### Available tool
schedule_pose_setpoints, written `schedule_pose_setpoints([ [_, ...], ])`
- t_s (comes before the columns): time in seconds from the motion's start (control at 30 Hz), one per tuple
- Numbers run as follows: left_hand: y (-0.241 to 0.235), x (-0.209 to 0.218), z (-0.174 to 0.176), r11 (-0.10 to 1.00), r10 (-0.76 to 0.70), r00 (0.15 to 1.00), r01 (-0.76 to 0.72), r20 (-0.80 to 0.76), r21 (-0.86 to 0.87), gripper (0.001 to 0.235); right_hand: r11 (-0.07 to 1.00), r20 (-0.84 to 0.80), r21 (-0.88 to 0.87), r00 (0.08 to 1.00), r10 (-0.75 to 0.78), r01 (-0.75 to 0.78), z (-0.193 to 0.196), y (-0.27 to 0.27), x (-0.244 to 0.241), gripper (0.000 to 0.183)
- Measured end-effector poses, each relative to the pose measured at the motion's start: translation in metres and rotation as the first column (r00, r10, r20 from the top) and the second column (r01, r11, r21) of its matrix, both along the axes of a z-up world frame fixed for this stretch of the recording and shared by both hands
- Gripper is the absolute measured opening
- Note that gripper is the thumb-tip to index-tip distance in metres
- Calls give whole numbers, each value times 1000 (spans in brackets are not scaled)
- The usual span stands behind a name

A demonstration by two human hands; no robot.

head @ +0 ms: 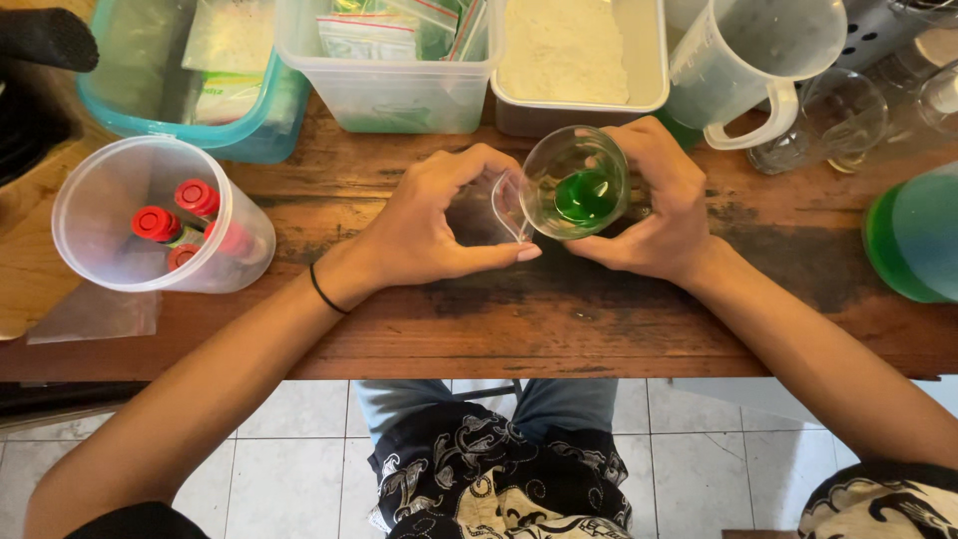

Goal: The person pours a green liquid from a glass into small plastic bags, seals them, and places them into a container. The process is repeated multiple times with careful handling of the bags and liquid.

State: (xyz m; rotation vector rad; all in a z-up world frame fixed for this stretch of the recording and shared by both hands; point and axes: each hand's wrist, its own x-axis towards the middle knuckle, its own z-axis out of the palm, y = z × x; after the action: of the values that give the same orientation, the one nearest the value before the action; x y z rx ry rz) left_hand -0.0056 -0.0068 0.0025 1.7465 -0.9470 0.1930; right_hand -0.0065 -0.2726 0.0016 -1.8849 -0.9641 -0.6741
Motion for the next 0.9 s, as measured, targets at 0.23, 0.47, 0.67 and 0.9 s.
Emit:
schedule_pose_setpoints([
  [0.23, -2, -5, -2, 999, 40, 999, -40, 5, 4, 54, 997, 10, -54, 999, -49, 50, 5, 3, -2, 69],
  [0.47, -3, -5, -2, 997, 73, 997, -73, -6, 36, 56, 995, 4, -58, 997, -81, 81, 9, 5, -4, 68],
  [0.67, -3, -7, -3, 995, 93, 996, -93, -9, 37, 54, 993, -10, -60, 995, -100, 100, 10, 5, -4, 67],
  [0.9, -4, -7, -2, 994, 107, 994, -107, 11, 38, 56, 992, 37, -62, 994, -104, 106, 11, 7, -3, 67],
])
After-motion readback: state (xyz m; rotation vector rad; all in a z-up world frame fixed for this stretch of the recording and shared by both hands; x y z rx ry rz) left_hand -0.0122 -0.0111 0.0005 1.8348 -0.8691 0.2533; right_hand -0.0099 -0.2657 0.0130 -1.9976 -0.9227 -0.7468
